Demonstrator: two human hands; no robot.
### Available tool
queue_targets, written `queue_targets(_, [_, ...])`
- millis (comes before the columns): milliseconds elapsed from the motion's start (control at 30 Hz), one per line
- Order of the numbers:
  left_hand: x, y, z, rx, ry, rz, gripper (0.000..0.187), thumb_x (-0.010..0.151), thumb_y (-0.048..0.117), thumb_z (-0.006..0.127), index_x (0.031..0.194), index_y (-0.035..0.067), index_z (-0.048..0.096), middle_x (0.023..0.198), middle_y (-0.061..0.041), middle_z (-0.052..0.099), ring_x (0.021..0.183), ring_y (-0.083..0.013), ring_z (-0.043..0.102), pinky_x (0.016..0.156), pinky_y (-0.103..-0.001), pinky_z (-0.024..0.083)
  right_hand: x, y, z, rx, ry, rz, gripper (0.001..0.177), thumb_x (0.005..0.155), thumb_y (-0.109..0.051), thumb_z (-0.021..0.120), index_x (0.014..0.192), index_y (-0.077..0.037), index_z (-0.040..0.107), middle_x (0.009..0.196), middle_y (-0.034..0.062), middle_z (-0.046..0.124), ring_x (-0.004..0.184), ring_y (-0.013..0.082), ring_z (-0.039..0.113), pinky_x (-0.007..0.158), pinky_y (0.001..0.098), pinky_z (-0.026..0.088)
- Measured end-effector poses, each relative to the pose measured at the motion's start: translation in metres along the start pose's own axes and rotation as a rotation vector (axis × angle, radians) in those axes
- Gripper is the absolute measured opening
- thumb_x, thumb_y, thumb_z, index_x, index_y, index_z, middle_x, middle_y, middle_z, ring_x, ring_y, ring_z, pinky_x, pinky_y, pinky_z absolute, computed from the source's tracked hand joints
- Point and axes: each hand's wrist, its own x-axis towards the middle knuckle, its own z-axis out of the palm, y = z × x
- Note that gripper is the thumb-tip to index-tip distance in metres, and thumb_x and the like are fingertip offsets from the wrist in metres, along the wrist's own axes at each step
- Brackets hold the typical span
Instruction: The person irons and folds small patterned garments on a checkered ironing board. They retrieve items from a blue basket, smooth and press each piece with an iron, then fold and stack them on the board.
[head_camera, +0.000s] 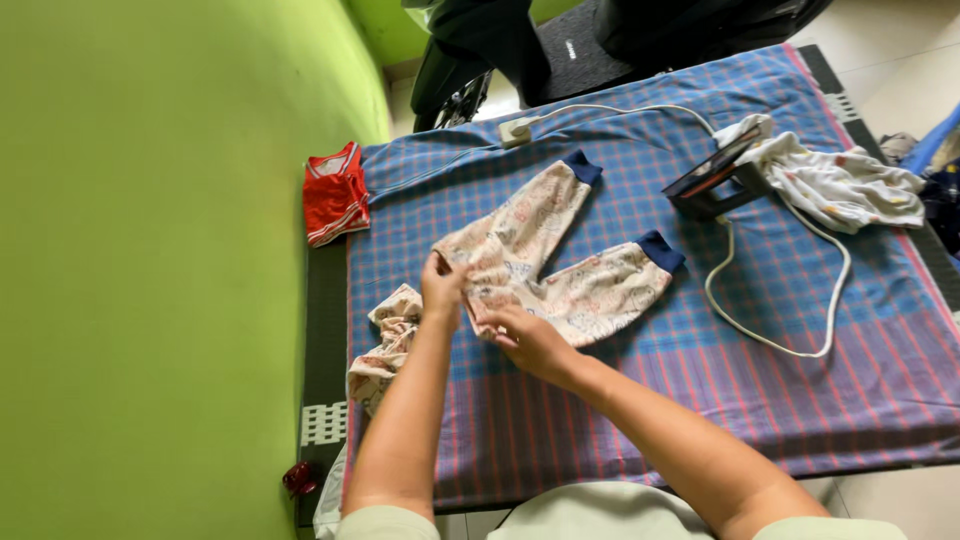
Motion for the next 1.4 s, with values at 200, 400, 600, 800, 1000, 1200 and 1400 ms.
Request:
queue_targets(200, [-0.008,-0.026,-0.019,0.095,-0.18,0.148,0.058,0.083,-0.013,0.057,0.14,-0.006,0.053,0.13,-0.009,0.067,0.115,-0.0157,0.066,0.098,-0.029,0.053,0.01,0.019,-0.003,0.051,-0.129,0.131,0.031,0.088,-0.006,0.074,0.119,-0.013,0.07,0.1,0.0073,0.073,0.086,0.025,0.07,0.077,0.0376,0.057])
queue_targets(400, [-0.016,0.038,0.002,0.278,-0.466,0.01,0.043,0.094,-0.003,0.06,0.137,-0.007,0.062,0.115,-0.017,0.069,0.098,-0.0193,0.063,0.082,-0.033,0.052,0.064,0.014,-0.062,-0.105,0.054,-0.078,0.025,0.091,-0.006,0.074,0.115,-0.011,0.071,0.101,0.0093,0.075,0.09,0.0219,0.073,0.078,0.0337,0.061])
queue_targets(600, [-0.03,0.126,0.053,0.513,-0.583,0.136,0.032,0.093,0.014,0.073,0.119,-0.001,0.06,0.109,-0.015,0.073,0.098,-0.0221,0.07,0.084,-0.032,0.058,0.09,0.001,-0.095,-0.045,0.094,-0.094,0.021,0.094,-0.006,0.071,0.114,-0.006,0.068,0.107,0.0098,0.072,0.096,0.0186,0.074,0.083,0.0288,0.064])
queue_targets(800, [-0.043,0.203,0.093,0.952,-0.59,0.349,0.048,0.087,0.015,0.076,0.126,0.009,0.048,0.105,-0.016,0.074,0.099,-0.0281,0.072,0.082,-0.04,0.058,0.081,-0.004,-0.123,0.21,0.202,0.055,0.019,0.097,-0.009,0.073,0.111,-0.005,0.061,0.099,0.0066,0.069,0.089,0.0126,0.07,0.079,0.027,0.06])
queue_targets(1000, [-0.051,0.271,0.142,1.331,-0.595,0.884,0.044,0.076,0.009,0.082,0.116,0.018,0.067,0.105,-0.005,0.074,0.108,-0.026,0.065,0.097,-0.047,0.04,0.055,0.004,-0.138,0.031,0.345,0.007,0.028,0.093,-0.015,0.076,0.115,-0.004,0.062,0.1,0.0046,0.072,0.092,0.0147,0.07,0.084,0.0309,0.058])
queue_targets(1200, [-0.065,0.34,0.185,1.519,-0.524,1.093,0.04,0.072,0.009,0.084,0.108,0.017,0.069,0.103,0.001,0.073,0.111,-0.022,0.063,0.1,-0.044,0.038,0.027,0.021,-0.123,-0.057,0.47,0.108,0.018,0.09,-0.014,0.077,0.102,-0.003,0.07,0.093,0.008,0.068,0.083,0.0196,0.068,0.079,0.0335,0.057])
queue_targets(1400, [-0.075,0.369,0.208,1.57,-0.42,1.307,0.04,0.074,0.013,0.086,0.111,0.016,0.07,0.103,0.001,0.073,0.108,-0.0215,0.062,0.102,-0.04,0.038,0.013,0.015,-0.107,-0.291,0.672,0.076,0.02,0.082,-0.014,0.081,0.097,-0.005,0.071,0.129,0.0149,0.052,0.117,0.033,0.052,0.104,0.0459,0.045])
